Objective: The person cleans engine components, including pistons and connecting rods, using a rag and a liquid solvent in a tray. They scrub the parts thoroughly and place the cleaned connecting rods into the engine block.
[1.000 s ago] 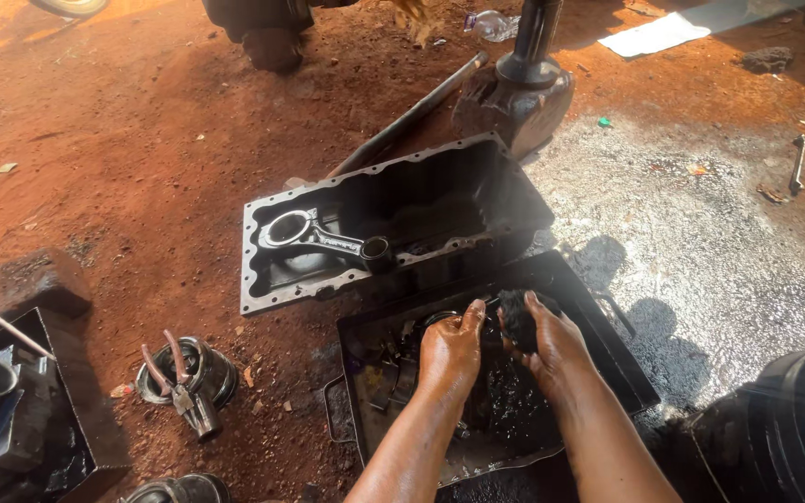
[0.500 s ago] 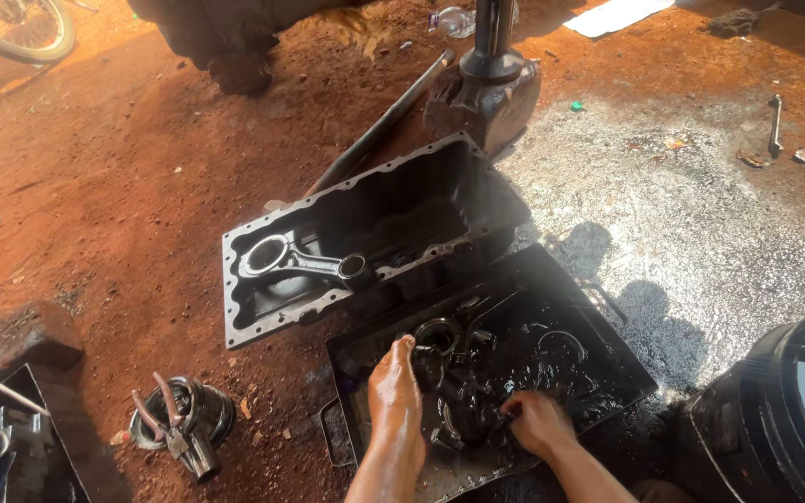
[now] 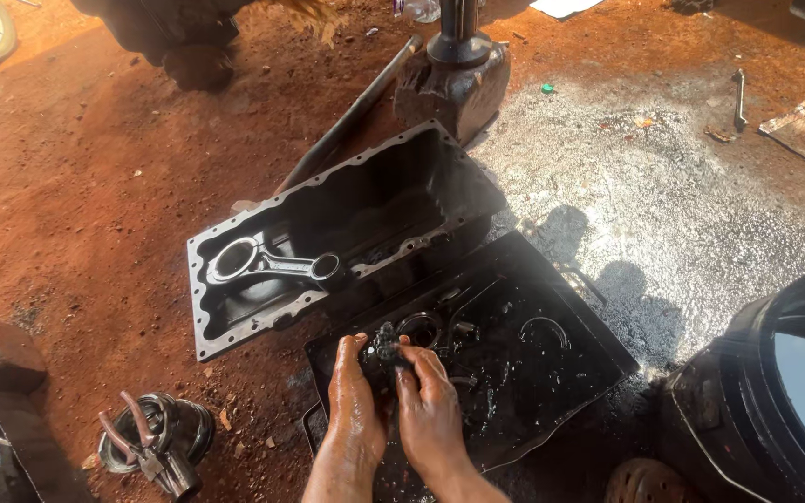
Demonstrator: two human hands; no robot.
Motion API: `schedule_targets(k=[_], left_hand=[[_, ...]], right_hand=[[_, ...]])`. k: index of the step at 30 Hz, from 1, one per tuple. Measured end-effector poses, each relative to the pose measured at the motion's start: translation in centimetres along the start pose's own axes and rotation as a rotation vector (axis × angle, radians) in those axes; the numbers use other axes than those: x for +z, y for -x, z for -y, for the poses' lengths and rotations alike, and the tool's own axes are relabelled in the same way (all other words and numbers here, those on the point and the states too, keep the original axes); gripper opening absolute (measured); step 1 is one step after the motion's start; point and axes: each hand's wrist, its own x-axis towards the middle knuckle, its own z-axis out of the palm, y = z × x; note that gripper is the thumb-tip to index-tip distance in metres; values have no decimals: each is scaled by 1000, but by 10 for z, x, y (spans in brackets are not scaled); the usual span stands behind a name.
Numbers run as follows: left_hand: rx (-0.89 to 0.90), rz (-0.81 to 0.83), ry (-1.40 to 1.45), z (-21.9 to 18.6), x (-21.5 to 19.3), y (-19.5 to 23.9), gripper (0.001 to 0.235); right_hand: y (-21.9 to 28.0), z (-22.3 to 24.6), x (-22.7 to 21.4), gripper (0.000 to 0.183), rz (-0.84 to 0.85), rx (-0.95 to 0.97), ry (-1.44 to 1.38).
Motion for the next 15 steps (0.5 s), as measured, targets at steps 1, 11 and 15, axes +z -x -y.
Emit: schedule_targets(k=[1, 11, 15], left_hand=[[6, 22, 0, -1, -2, -3, 43], [67, 162, -56, -3, -2, 9, 30], [172, 240, -111, 0, 0, 9, 33]], right_hand=[[3, -9, 4, 32, -10, -192, 77], [15, -131, 29, 44, -231, -357, 648], [0, -159, -32, 30, 56, -78, 587]])
